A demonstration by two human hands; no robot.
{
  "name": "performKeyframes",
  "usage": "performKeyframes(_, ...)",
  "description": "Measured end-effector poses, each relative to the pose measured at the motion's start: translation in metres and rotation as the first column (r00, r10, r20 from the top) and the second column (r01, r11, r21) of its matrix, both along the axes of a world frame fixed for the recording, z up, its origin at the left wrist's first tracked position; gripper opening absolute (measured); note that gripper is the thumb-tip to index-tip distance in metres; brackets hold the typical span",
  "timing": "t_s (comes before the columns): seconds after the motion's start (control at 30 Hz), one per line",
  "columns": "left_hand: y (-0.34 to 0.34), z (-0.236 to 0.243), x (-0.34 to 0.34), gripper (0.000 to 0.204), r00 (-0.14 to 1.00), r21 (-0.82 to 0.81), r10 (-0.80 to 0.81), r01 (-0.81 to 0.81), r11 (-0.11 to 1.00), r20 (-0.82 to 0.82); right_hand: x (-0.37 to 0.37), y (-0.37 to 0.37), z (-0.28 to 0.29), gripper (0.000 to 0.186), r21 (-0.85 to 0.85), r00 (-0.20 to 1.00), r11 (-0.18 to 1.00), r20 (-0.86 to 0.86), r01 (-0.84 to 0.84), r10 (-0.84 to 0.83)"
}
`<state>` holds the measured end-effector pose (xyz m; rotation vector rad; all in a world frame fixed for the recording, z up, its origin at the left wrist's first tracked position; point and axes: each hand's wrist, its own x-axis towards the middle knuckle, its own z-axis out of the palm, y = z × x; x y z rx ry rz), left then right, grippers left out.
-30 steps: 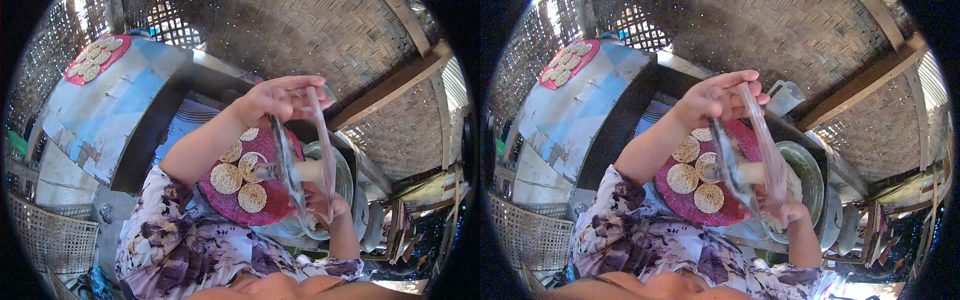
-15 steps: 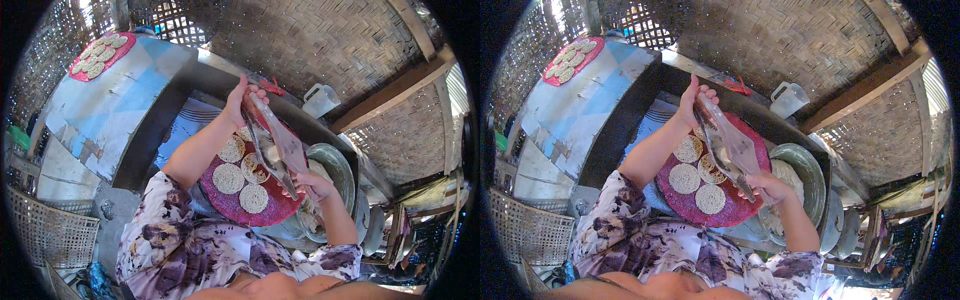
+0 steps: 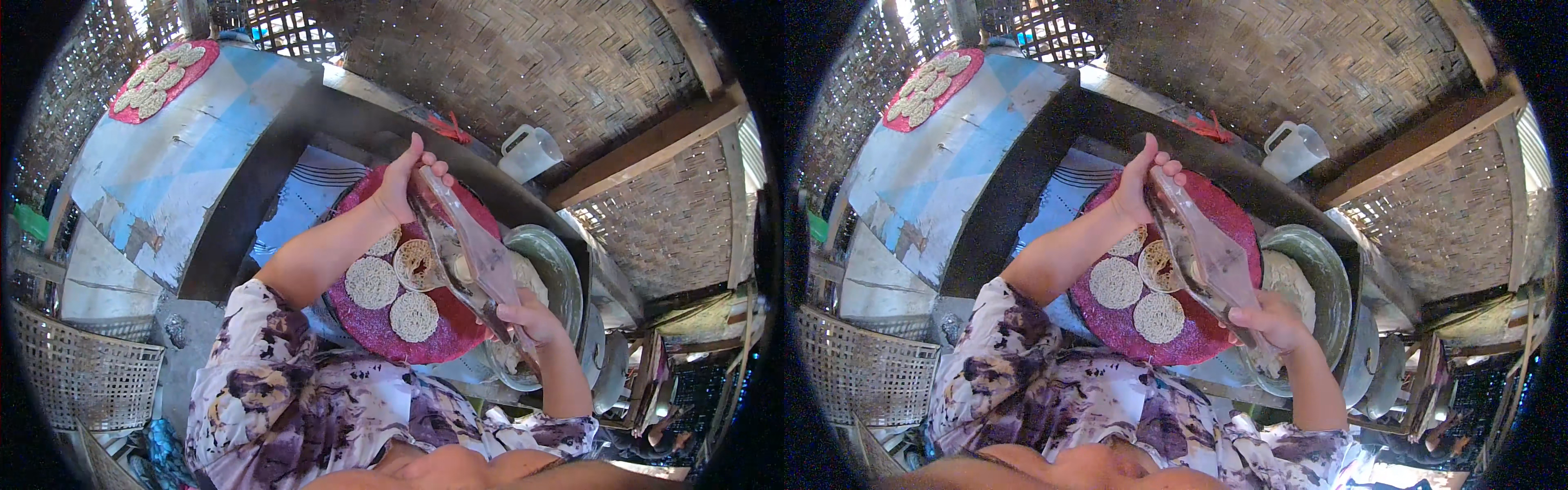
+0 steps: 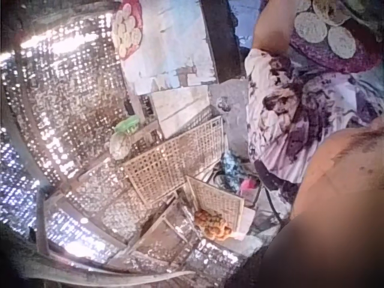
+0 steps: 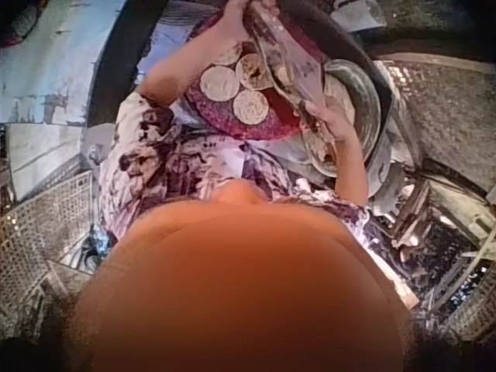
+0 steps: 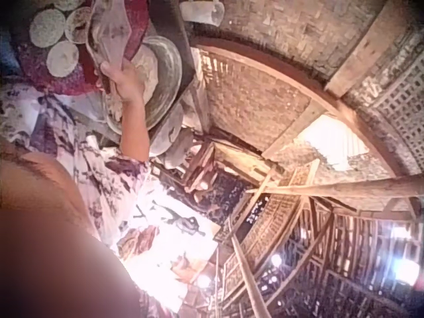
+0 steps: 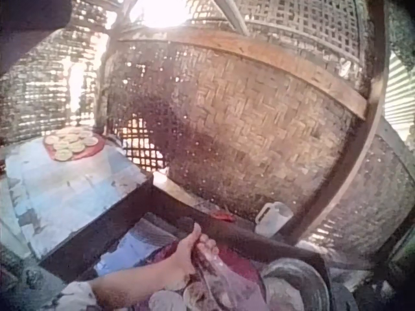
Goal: The person uses a wooden spatula to scoop white dough from a bucket and places it onto a pink circular mat. They then use a circular mold and a wooden press to shape and flatten the dough into several small, round, flat discs.
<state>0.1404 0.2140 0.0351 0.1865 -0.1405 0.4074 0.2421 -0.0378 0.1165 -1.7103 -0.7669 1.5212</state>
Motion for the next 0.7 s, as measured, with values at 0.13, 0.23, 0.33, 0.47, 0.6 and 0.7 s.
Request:
performKeyframes(0.13, 0.005, 0.004, -0.019, 0.042, 0.984, 0.036, 0.091, -0.087, 0.996, -0.155, -0.016, 0.006, -0.009, 0.056, 0.024, 0.999, 1.000, -0.044, 0.019, -0.018)
performKeyframes(0.23, 0.011, 0.013, -0.026, 0.043, 0.968, 0.076, 0.145, -0.132, 0.988, -0.204, -0.021, 0.014, -0.013, 0.045, 0.041, 0.998, 0.999, -0.064, 0.010, -0.007)
performKeyframes(0.33, 0.014, 0.019, -0.023, 0.044, 0.968, 0.094, 0.163, -0.147, 0.985, -0.189, -0.018, 0.017, -0.012, 0.045, 0.055, 0.995, 0.998, 0.095, 0.003, -0.008)
performKeyframes(0.47, 0.012, 0.005, -0.013, 0.045, 0.975, 0.070, 0.145, -0.135, 0.988, -0.166, -0.018, 0.015, -0.006, 0.046, 0.063, 0.985, 0.998, 0.170, -0.011, 0.000)
performKeyframes(0.6, 0.009, -0.001, -0.011, 0.044, 0.996, 0.083, 0.063, -0.057, 0.995, -0.062, -0.016, -0.002, -0.007, 0.051, 0.044, 0.997, 0.999, 0.074, 0.013, -0.016)
performKeyframes(0.7, 0.003, 0.031, -0.024, 0.045, 0.999, 0.169, -0.023, 0.018, 0.985, 0.024, -0.016, -0.009, 0.008, 0.066, 0.164, 0.998, 0.985, -0.048, 0.057, -0.049)
